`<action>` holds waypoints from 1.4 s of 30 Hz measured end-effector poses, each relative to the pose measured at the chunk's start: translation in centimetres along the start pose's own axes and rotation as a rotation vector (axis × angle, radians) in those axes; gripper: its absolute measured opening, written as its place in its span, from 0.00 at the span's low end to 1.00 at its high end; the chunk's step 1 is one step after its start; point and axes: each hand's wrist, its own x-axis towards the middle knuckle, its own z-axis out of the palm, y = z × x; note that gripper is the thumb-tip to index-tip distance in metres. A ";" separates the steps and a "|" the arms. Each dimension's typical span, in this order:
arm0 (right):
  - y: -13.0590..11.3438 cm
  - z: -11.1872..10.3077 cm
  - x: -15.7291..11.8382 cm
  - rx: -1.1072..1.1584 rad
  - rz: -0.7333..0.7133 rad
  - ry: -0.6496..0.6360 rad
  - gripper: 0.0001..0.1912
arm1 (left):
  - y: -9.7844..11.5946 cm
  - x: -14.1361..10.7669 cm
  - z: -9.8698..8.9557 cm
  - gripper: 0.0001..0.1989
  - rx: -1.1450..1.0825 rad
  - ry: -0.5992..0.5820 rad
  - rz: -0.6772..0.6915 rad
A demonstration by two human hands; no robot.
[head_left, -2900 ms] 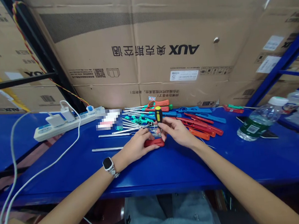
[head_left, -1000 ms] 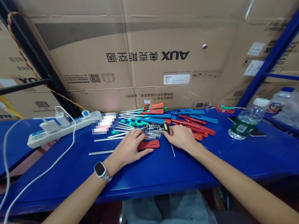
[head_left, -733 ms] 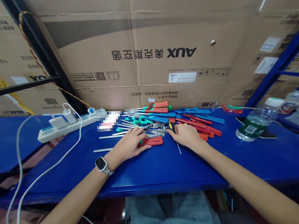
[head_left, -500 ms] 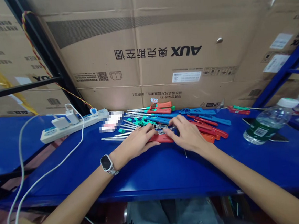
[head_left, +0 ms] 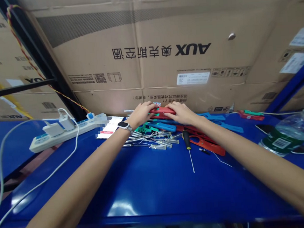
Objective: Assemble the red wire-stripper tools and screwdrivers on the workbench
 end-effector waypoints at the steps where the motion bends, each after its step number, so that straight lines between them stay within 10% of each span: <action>1: 0.4 0.2 0.6 -0.025 0.018 0.000 0.18 | -0.4 0.5 0.7 0.17 0.008 -0.006 -0.010; 10: 1.8 2.5 0.7 -0.007 0.080 0.052 0.22 | -2.1 0.5 4.5 0.29 -0.021 -0.015 0.003; 19: 0.9 2.3 -1.4 0.010 0.114 0.139 0.23 | -1.4 -0.8 3.6 0.31 -0.233 0.064 0.048; 25: -0.1 0.4 -5.1 0.134 0.161 0.157 0.24 | 3.6 -2.1 0.7 0.20 -0.214 0.169 0.097; 33: 0.8 -1.6 -13.0 0.160 0.241 0.138 0.17 | 12.6 -0.6 1.4 0.07 -0.150 -0.079 0.286; 42: 2.5 -2.8 -16.1 -0.017 0.395 0.034 0.15 | 14.0 3.3 4.0 0.08 -0.141 -0.140 0.271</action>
